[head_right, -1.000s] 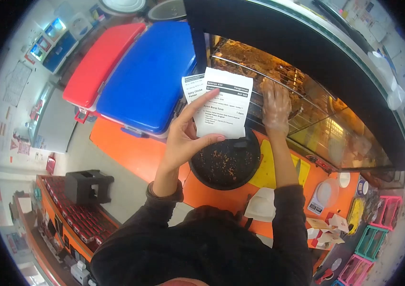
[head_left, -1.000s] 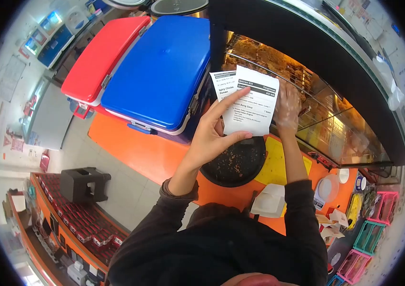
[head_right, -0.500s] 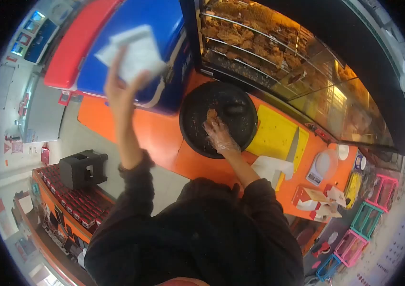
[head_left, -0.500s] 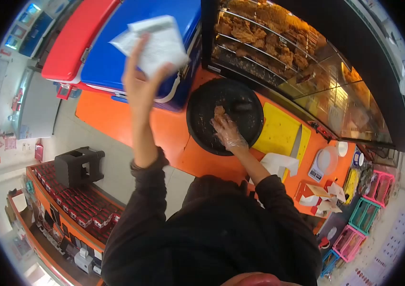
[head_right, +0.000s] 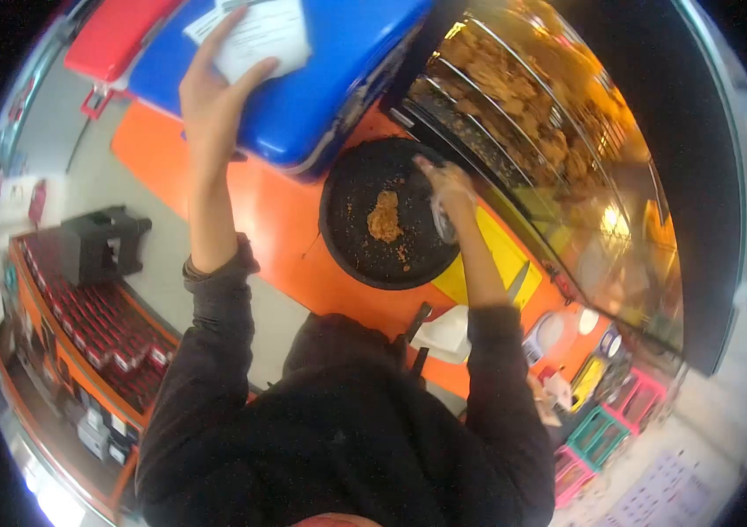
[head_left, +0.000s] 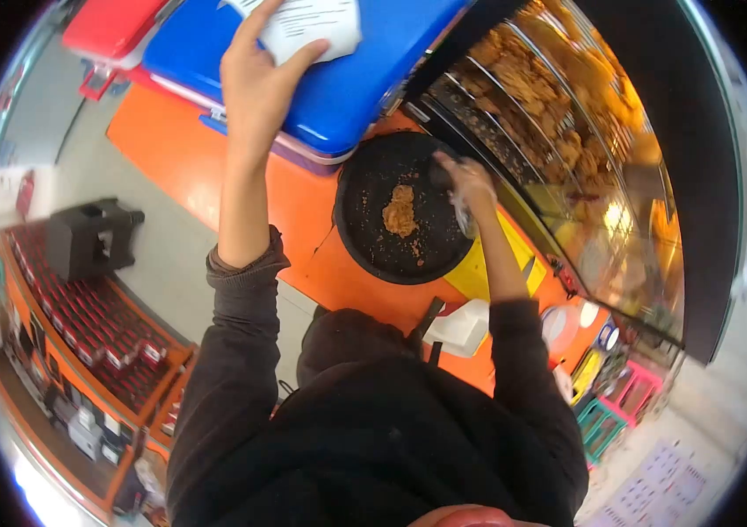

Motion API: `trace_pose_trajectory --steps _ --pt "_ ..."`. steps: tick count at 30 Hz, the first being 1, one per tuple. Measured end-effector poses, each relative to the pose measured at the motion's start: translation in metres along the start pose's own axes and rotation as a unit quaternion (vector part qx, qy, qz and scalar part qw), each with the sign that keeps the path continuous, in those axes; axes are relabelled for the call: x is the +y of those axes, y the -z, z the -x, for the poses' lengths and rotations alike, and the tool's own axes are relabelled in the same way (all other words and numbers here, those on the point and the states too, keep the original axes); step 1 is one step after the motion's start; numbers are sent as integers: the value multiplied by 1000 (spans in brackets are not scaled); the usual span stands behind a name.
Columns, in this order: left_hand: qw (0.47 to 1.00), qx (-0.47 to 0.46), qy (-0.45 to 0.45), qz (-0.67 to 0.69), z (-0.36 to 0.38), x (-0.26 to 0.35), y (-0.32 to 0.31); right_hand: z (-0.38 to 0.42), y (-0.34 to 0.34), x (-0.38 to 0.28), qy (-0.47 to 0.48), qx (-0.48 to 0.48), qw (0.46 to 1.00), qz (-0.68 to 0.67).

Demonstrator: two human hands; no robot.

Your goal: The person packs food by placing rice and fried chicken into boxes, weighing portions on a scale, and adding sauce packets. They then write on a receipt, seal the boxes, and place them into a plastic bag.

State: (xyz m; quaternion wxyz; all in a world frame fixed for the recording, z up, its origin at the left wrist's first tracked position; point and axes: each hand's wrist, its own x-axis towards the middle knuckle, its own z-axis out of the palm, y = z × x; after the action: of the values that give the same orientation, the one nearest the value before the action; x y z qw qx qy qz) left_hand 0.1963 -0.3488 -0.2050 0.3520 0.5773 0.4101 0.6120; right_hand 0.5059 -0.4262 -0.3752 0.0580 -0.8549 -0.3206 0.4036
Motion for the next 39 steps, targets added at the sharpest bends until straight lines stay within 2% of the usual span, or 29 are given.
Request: trace_pose_trajectory --steps 1,2,4,6,8,9,10,11,12,13,14,15,17,18,20,21,22,23,24,26,28,29,33,34,35,36,37,38,39 --pt "995 12 -9 -96 1 2 4 40 6 -15 107 77 990 -57" --pt "994 25 7 -106 3 5 5 87 5 -23 209 147 960 -117" --pt "997 -18 10 69 -2 9 5 141 -20 -30 215 235 941 -113" --pt "996 -19 -6 87 -6 -7 9 139 -68 -10 155 194 966 77" --pt "1000 1 -7 -6 -1 -2 8 86 -142 43 248 265 896 256" --pt "999 13 -16 37 1 -5 4 91 -127 32 243 261 897 260" --pt "999 16 -19 36 -3 -6 5 83 -99 15 172 99 977 84" --pt "998 20 -38 -41 -3 -4 8 73 -74 10 78 -75 990 -95" --pt "991 20 -51 -120 2 -1 10 -5 -93 73 190 -61 977 -78" --pt "999 16 -37 -31 6 5 7 41 -72 40 142 12 984 -106" --pt "998 20 -40 -36 3 0 6 95 -52 0 97 85 982 -134" --pt "999 22 -35 -8 2 -5 6 108 -61 3 98 80 983 -133" --pt "999 22 -33 22 1 -7 6 123 -76 4 77 73 989 103" --pt "999 23 -40 -11 3 -1 5 111 -96 -1 -3 -33 967 253" --pt "998 20 -45 -37 8 3 3 98 -110 3 28 -22 958 285" --pt "996 26 -57 -71 2 -4 5 56 -109 15 37 -12 959 280" --pt "992 31 -55 -106 3 -7 5 6 -104 56 253 -47 947 193" --pt "993 29 -46 -108 9 -5 6 -16 -99 89 448 -86 884 96" --pt "993 25 -48 -106 8 -4 6 -12 -91 85 291 -120 946 -80" --pt "992 25 -51 -114 5 -7 7 95 -46 -7 84 49 986 -134" --pt "999 21 -37 -9 1 -10 4 108 -72 -24 43 113 984 129" --pt "999 14 -34 14 1 -9 4 67 -103 6 108 53 974 193" --pt "999 13 -17 -47 8 4 3 11 -73 31 155 3 971 180" --pt "999 11 -13 -38 10 -1 4 -4 -71 54 250 -18 967 50" --pt "999 15 -26 -34 1 -5 7 -21 -70 49 354 -33 931 -86" --pt "999 7 14 46 2 7 5 0 -66 21 367 -35 926 -86" --pt "1000 13 -18 -3 1 0 6 57 -58 -15 202 30 978 -35" --pt "997 16 -51 -52 -1 -7 8 89 -58 -39 31 96 995 16" --pt "997 14 -54 -53 -2 -4 8 74 -79 -33 37 56 991 115"
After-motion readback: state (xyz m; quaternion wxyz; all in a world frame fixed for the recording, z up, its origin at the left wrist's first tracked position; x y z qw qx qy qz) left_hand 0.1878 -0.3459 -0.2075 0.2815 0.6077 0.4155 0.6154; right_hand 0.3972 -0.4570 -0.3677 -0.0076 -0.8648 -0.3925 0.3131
